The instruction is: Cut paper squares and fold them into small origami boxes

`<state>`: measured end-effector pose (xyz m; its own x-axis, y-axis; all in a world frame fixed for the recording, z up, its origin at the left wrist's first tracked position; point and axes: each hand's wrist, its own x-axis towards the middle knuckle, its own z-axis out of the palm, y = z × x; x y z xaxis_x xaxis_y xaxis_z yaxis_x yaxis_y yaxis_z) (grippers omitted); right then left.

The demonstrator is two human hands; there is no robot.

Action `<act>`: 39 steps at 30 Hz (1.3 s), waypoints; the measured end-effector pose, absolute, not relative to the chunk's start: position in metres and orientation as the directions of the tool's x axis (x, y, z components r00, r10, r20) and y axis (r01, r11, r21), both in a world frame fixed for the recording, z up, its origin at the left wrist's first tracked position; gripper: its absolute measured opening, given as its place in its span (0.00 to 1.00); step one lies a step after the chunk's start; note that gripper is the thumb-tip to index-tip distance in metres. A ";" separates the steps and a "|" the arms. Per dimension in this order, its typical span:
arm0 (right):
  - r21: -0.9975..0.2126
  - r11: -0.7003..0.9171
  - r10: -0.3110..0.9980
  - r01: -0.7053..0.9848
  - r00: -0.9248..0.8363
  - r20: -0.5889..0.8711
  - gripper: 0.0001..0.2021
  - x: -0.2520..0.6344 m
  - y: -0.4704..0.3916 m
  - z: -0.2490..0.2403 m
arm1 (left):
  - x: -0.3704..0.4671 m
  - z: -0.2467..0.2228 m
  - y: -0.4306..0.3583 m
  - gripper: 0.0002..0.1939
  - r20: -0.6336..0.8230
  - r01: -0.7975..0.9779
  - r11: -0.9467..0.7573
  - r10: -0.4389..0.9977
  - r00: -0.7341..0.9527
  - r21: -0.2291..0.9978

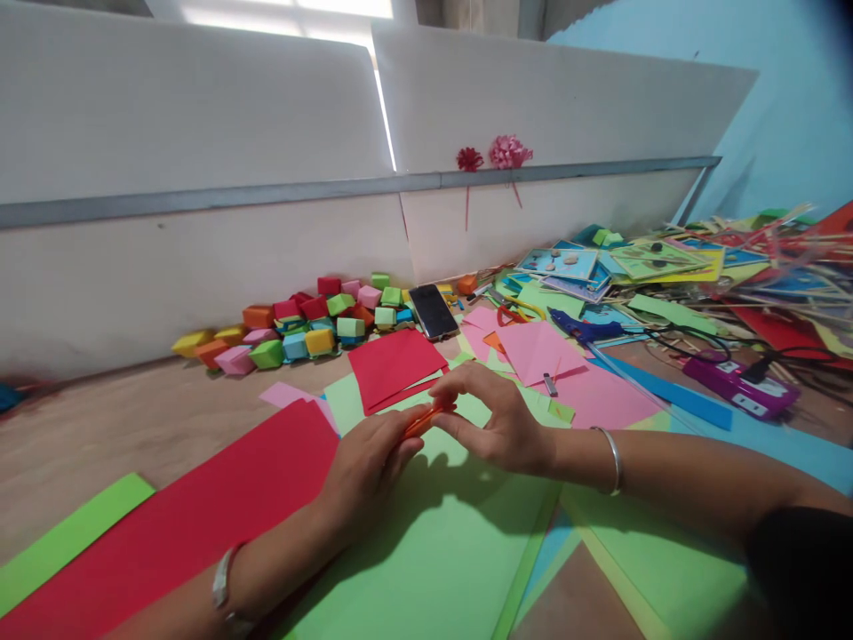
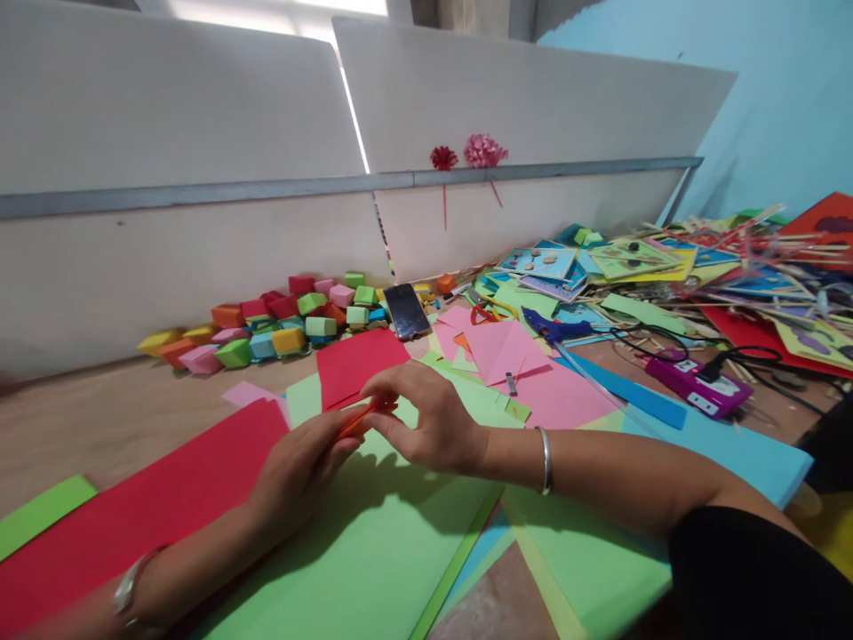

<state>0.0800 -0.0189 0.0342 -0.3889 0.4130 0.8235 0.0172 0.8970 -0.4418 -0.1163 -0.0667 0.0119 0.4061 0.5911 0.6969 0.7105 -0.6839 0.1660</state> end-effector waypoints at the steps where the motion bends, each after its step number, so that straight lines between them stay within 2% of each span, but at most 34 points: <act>1: -0.403 0.914 0.383 0.043 -0.414 0.826 0.02 0.080 -0.018 0.034 | -0.116 0.011 -0.066 0.17 0.697 0.719 -0.677 0.592 0.404 0.158; 3: -0.295 0.945 0.325 0.139 -0.484 0.812 0.03 0.080 -0.015 0.032 | -0.117 0.008 -0.063 0.17 0.689 0.740 -0.658 0.600 0.405 0.138; 5: -0.120 0.954 0.258 0.274 -0.549 0.795 0.07 0.080 -0.011 0.031 | -0.120 0.004 -0.062 0.15 0.682 0.759 -0.637 0.616 0.395 0.135; 7: 0.081 0.917 0.184 0.390 -0.596 0.781 0.09 0.081 -0.007 0.028 | -0.123 0.002 -0.061 0.13 0.691 0.772 -0.599 0.651 0.315 0.212; 8: 0.148 0.893 0.159 0.426 -0.605 0.781 0.10 0.082 -0.004 0.027 | -0.124 0.002 -0.060 0.12 0.691 0.767 -0.566 0.684 0.232 0.303; 10: 0.162 0.879 0.156 0.448 -0.593 0.790 0.10 0.084 0.002 0.025 | -0.125 0.004 -0.058 0.18 0.646 0.681 -0.474 0.763 0.002 0.558; 12: 0.077 0.903 0.190 0.422 -0.555 0.809 0.09 0.085 0.009 0.023 | -0.125 0.008 -0.055 0.27 0.522 0.484 -0.380 0.830 -0.198 0.788; 15: -0.014 0.923 0.221 0.385 -0.501 0.837 0.08 0.086 0.014 0.022 | -0.121 0.014 -0.050 0.32 0.320 0.155 -0.284 0.889 -0.327 0.946; 17: -0.016 0.915 0.220 0.403 -0.467 0.857 0.08 0.085 0.012 0.023 | -0.114 0.015 -0.051 0.31 0.179 -0.034 -0.198 0.935 -0.306 0.979; 18: 0.023 0.909 0.195 0.417 -0.471 0.860 0.08 0.085 0.009 0.024 | -0.110 0.015 -0.053 0.30 0.109 -0.124 -0.147 0.956 -0.274 0.981; 21: 0.279 0.855 0.029 0.436 -0.578 0.816 0.11 0.081 -0.006 0.027 | -0.096 0.013 -0.064 0.29 -0.055 -0.377 0.006 0.991 -0.121 0.926; 23: 0.429 0.812 -0.091 0.397 -0.639 0.764 0.12 0.077 -0.019 0.027 | -0.087 0.013 -0.074 0.31 -0.083 -0.480 0.069 0.996 -0.009 0.875; 24: 0.465 0.803 -0.132 0.373 -0.649 0.749 0.12 0.075 -0.025 0.026 | -0.083 0.013 -0.078 0.32 -0.084 -0.499 0.089 0.996 0.032 0.862; 27: 0.482 0.814 -0.170 0.323 -0.661 0.731 0.14 0.069 -0.037 0.021 | -0.080 0.010 -0.087 0.34 -0.091 -0.487 0.108 0.994 0.058 0.867; 29: 0.474 0.823 -0.153 0.312 -0.682 0.715 0.13 0.068 -0.038 0.018 | -0.083 0.007 -0.087 0.27 -0.085 -0.429 0.088 0.996 0.025 0.899; 31: 0.437 0.857 -0.141 0.273 -0.691 0.709 0.10 0.070 -0.034 0.018 | -0.089 0.004 -0.082 0.20 -0.018 -0.287 0.016 1.000 -0.004 0.958; 33: 0.323 0.917 -0.099 0.233 -0.651 0.752 0.09 0.073 -0.028 0.020 | -0.096 0.003 -0.077 0.17 0.116 -0.069 -0.118 0.993 -0.024 0.991; 35: 0.163 0.960 -0.008 0.229 -0.558 0.830 0.08 0.077 -0.024 0.025 | -0.101 0.005 -0.073 0.16 0.252 0.125 -0.244 0.967 -0.047 0.962; 37: 0.040 0.968 0.081 0.247 -0.462 0.883 0.09 0.080 -0.022 0.030 | -0.103 0.009 -0.073 0.15 0.339 0.243 -0.320 0.940 -0.037 0.916; 39: -0.011 0.968 0.117 0.250 -0.413 0.903 0.13 0.081 -0.022 0.034 | -0.103 0.014 -0.075 0.13 0.380 0.303 -0.367 0.925 0.020 0.879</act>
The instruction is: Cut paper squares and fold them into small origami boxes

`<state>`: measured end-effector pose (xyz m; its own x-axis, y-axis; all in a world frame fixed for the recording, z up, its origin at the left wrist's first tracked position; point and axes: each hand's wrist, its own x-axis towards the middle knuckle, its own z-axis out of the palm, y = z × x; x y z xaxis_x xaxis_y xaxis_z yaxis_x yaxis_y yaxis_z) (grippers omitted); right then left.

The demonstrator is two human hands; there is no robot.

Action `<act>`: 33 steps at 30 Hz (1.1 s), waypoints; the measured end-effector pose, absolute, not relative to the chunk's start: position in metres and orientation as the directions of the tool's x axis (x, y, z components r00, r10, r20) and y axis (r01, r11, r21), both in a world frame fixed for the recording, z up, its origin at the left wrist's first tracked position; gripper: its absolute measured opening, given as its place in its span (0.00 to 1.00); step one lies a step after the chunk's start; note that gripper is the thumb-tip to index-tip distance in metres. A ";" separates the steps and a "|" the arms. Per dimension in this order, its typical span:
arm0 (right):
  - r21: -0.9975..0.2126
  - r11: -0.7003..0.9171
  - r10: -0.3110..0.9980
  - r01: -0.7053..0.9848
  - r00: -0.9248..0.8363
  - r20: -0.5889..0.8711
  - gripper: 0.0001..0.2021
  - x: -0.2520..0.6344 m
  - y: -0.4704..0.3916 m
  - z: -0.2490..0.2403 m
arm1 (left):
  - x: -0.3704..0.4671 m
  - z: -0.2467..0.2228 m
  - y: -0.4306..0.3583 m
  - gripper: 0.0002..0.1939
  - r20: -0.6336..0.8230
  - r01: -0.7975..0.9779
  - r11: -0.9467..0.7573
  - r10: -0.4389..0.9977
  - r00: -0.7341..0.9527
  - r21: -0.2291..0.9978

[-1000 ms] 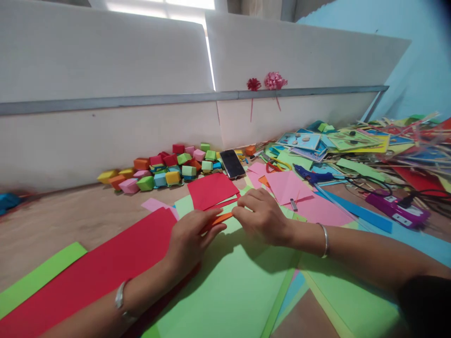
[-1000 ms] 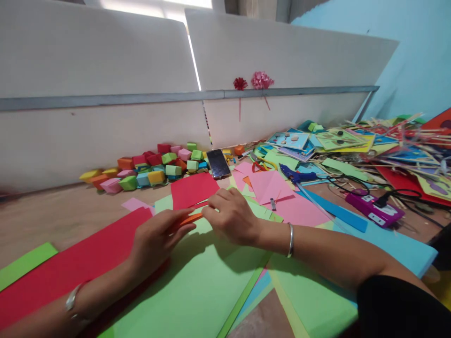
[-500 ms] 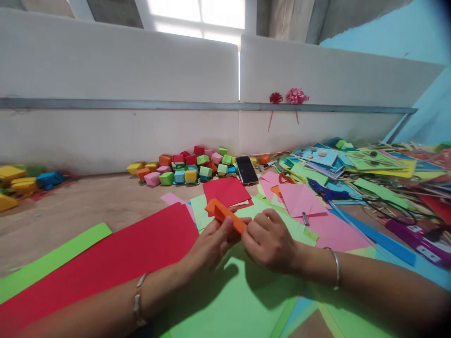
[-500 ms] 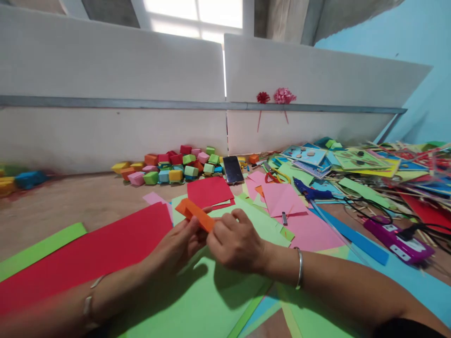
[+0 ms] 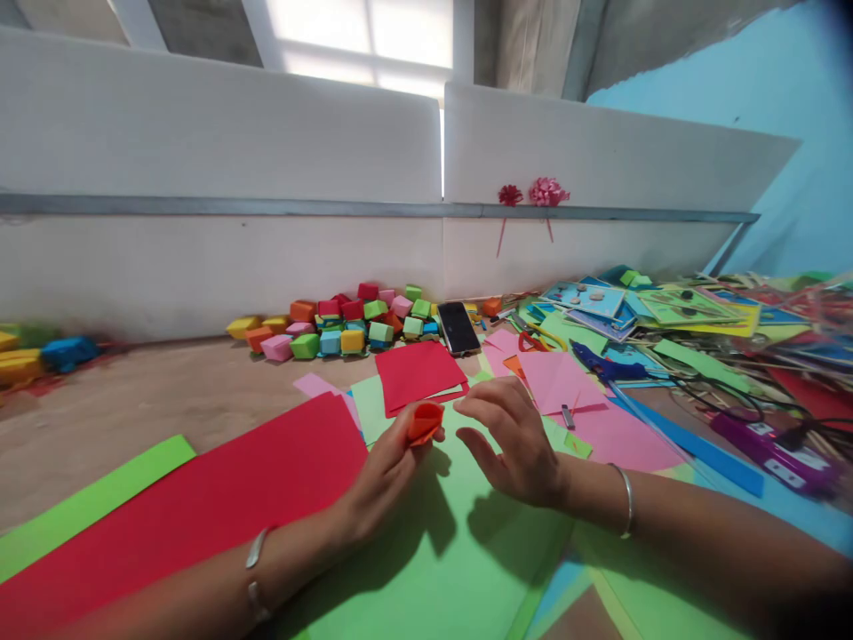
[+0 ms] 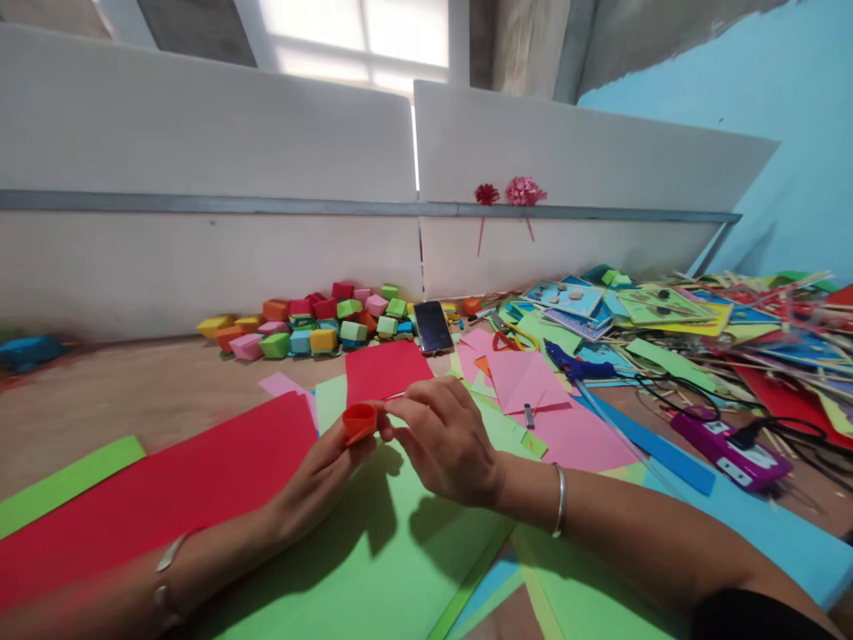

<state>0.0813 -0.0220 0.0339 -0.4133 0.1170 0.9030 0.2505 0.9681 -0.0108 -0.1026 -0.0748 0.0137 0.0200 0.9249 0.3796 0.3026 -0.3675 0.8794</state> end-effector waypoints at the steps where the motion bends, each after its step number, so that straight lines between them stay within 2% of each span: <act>1: -0.019 0.970 0.118 0.240 -0.403 0.907 0.14 0.082 -0.023 0.035 | -0.102 0.015 -0.076 0.12 0.391 0.320 -0.388 0.919 0.058 0.864; 5: -0.022 0.986 0.091 0.166 -0.415 0.905 0.14 0.082 -0.026 0.038 | -0.104 0.017 -0.079 0.12 0.412 0.368 -0.429 0.902 0.126 0.825; 11: -0.058 0.989 0.119 0.137 -0.495 0.861 0.03 0.079 -0.021 0.039 | -0.108 0.013 -0.076 0.12 0.383 0.465 -0.410 0.910 0.155 0.785; 13: -0.053 0.992 0.104 0.112 -0.525 0.844 0.05 0.079 -0.016 0.039 | -0.108 0.014 -0.075 0.12 0.381 0.472 -0.415 0.908 0.172 0.777; 16: -0.037 0.998 0.054 0.042 -0.547 0.835 0.08 0.080 -0.009 0.040 | -0.109 0.016 -0.075 0.12 0.404 0.452 -0.468 0.884 0.236 0.760; 19: -0.139 0.989 0.093 -0.046 -0.537 0.838 0.07 0.083 -0.004 0.041 | -0.110 0.017 -0.076 0.13 0.426 0.379 -0.520 0.851 0.306 0.766; 23: -0.232 0.971 0.164 -0.063 -0.533 0.830 0.04 0.085 -0.002 0.040 | -0.112 0.013 -0.075 0.18 0.464 0.325 -0.540 0.839 0.284 0.777; 28: -0.250 0.968 0.199 -0.031 -0.512 0.836 0.04 0.084 -0.006 0.039 | -0.112 0.008 -0.073 0.18 0.473 0.315 -0.537 0.842 0.260 0.783; 33: -0.198 0.978 0.145 -0.072 -0.451 0.880 0.06 0.082 -0.010 0.039 | -0.111 0.009 -0.074 0.16 0.476 0.304 -0.545 0.835 0.274 0.781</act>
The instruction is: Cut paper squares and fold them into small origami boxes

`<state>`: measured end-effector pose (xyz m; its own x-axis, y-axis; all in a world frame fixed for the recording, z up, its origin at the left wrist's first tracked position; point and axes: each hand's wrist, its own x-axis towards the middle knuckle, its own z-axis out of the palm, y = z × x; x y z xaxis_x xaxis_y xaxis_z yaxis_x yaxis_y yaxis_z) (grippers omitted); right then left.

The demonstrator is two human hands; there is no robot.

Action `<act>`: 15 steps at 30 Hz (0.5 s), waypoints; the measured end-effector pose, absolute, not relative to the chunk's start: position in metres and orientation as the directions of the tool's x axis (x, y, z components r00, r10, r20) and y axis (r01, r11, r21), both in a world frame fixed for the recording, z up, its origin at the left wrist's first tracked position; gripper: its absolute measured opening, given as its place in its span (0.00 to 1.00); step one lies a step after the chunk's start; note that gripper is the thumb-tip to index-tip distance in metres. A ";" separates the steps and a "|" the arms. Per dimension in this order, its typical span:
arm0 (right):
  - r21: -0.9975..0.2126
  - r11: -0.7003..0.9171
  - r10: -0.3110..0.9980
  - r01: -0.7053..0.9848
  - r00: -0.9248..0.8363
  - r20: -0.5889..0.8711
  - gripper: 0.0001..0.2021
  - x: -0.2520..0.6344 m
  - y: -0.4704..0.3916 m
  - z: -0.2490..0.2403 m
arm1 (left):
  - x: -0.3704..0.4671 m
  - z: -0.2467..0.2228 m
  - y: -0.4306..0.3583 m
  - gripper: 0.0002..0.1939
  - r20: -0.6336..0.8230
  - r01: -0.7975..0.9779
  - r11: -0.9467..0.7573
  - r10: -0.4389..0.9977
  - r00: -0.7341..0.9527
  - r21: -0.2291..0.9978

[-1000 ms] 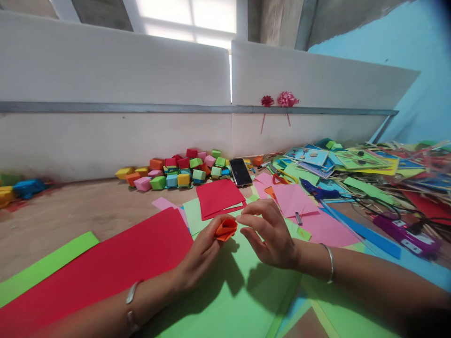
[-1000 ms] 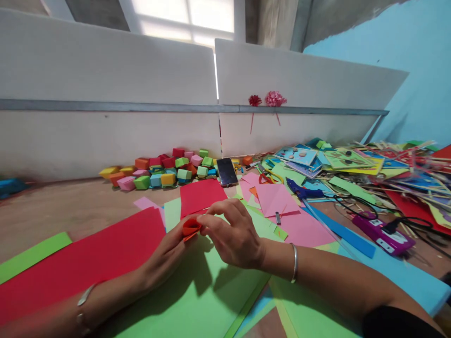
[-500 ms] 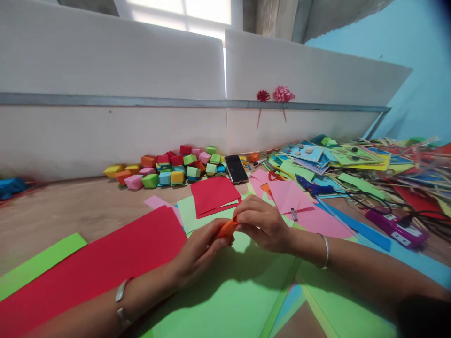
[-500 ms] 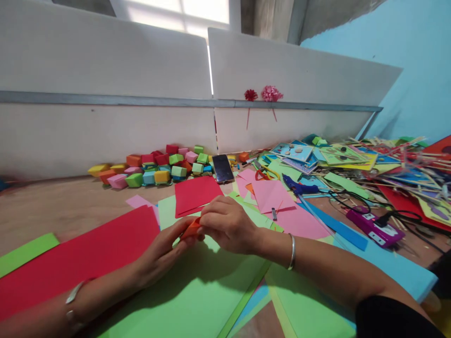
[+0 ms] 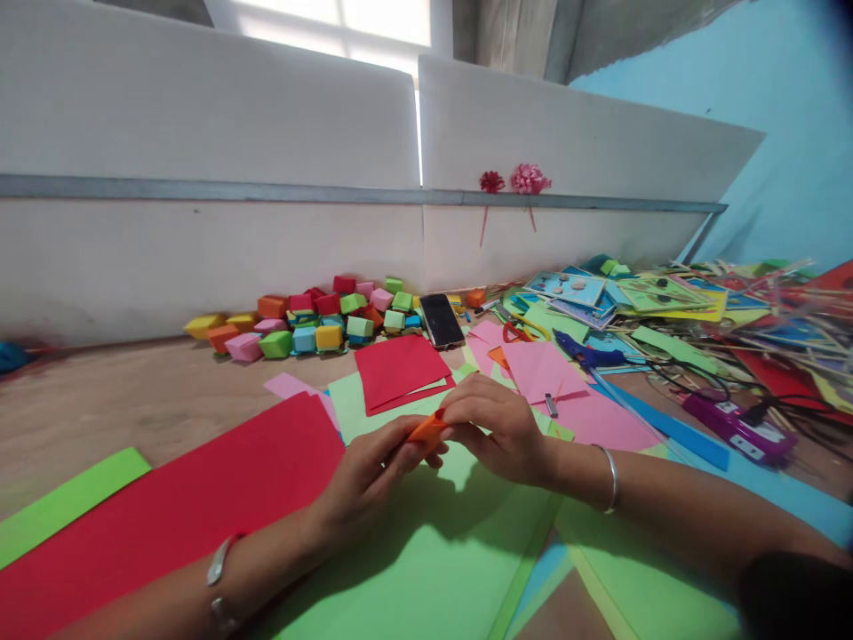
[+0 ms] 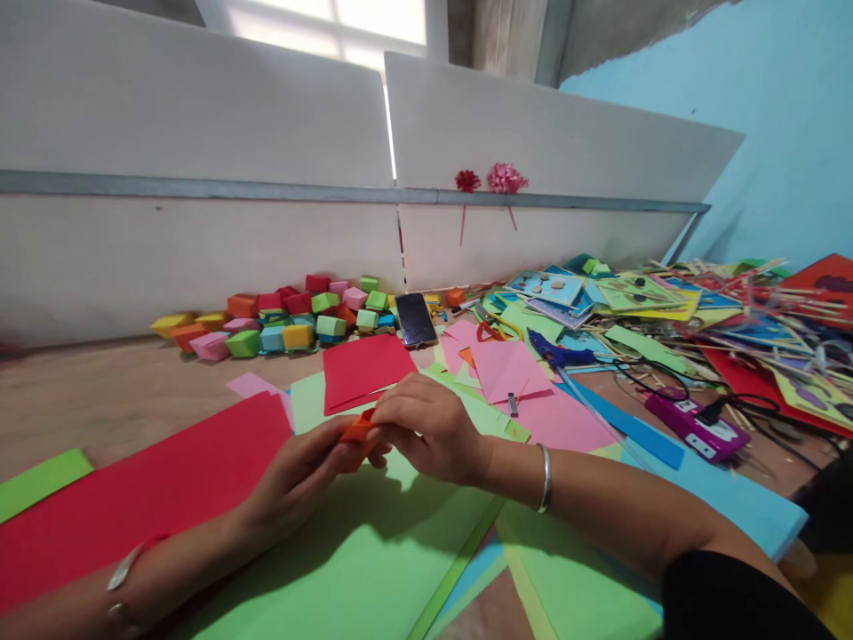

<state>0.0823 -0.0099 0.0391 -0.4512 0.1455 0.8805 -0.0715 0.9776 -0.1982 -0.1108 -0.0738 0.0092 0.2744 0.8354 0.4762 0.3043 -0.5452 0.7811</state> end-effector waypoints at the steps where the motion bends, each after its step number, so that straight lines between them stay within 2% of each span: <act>1: -0.190 0.979 0.139 -0.072 -0.443 0.886 0.07 0.082 -0.010 0.039 | -0.111 0.010 -0.074 0.16 0.478 0.318 -0.545 0.837 0.267 0.776; 7: -0.192 0.980 0.155 -0.047 -0.421 0.894 0.07 0.081 -0.012 0.036 | -0.111 0.011 -0.070 0.18 0.523 0.378 -0.571 0.820 0.231 0.729; 15: -0.154 0.986 0.105 -0.066 -0.474 0.874 0.08 0.079 -0.013 0.038 | -0.111 0.019 -0.076 0.05 0.713 0.472 -0.673 0.690 0.125 0.569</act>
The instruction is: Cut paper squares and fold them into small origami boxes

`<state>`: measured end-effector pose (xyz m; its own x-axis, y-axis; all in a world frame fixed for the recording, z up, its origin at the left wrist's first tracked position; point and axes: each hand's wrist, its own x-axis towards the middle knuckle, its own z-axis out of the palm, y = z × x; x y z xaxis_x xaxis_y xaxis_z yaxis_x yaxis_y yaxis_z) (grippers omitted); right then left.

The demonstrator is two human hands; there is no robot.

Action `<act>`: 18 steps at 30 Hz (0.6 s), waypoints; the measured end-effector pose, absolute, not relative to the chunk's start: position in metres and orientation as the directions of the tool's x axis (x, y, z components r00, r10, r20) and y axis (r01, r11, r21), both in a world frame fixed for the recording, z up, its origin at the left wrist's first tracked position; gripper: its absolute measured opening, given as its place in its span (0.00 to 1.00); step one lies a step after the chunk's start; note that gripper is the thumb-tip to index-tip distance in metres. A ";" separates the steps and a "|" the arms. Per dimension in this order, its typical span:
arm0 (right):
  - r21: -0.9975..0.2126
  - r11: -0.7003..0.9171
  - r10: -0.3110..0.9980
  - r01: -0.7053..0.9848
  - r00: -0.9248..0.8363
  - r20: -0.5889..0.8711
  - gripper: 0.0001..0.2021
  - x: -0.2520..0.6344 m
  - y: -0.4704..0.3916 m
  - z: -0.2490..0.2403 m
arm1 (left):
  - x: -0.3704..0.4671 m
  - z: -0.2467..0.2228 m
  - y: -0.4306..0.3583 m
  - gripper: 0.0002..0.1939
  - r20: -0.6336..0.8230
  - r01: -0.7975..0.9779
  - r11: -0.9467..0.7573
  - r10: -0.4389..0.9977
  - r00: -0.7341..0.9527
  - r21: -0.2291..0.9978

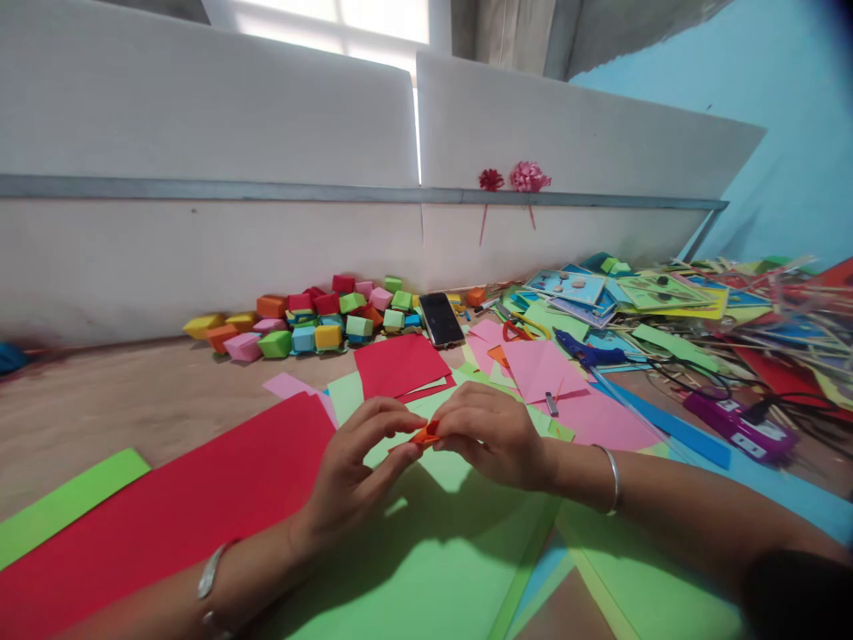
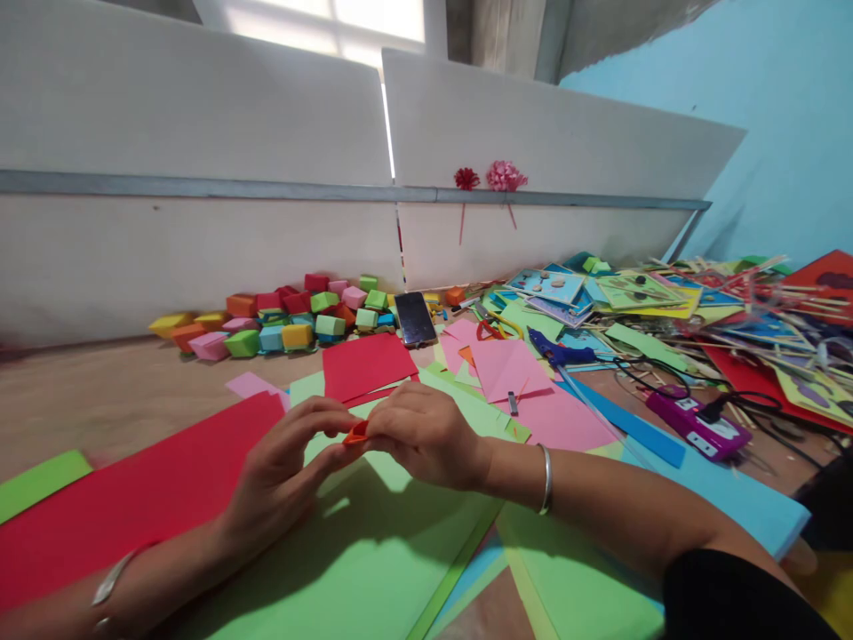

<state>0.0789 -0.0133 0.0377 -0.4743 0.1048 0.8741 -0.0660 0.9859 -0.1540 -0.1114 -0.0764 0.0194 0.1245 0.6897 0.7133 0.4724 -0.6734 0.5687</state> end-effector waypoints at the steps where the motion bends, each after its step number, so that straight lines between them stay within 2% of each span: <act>1: -0.144 0.987 0.091 -0.075 -0.481 0.872 0.08 0.079 -0.014 0.038 | -0.111 0.020 -0.078 0.04 0.724 0.471 -0.682 0.679 0.123 0.559; 4: -0.111 0.990 0.056 -0.084 -0.492 0.869 0.07 0.079 -0.015 0.038 | -0.110 0.022 -0.082 0.01 0.735 0.452 -0.707 0.661 0.148 0.545; 9: -0.097 0.994 0.052 -0.058 -0.524 0.850 0.08 0.080 -0.019 0.037 | -0.108 0.024 -0.086 0.02 0.726 0.459 -0.704 0.667 0.167 0.541; 18: -0.218 0.975 0.178 -0.031 -0.473 0.863 0.00 0.077 -0.030 0.037 | -0.106 0.024 -0.085 0.05 0.787 0.514 -0.732 0.595 0.163 0.448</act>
<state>0.0774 -0.0297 0.0368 -0.4734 0.1778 0.8627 -0.0308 0.9755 -0.2179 -0.1062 -0.0849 0.0238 0.1627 0.5954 0.7868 0.5137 -0.7319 0.4477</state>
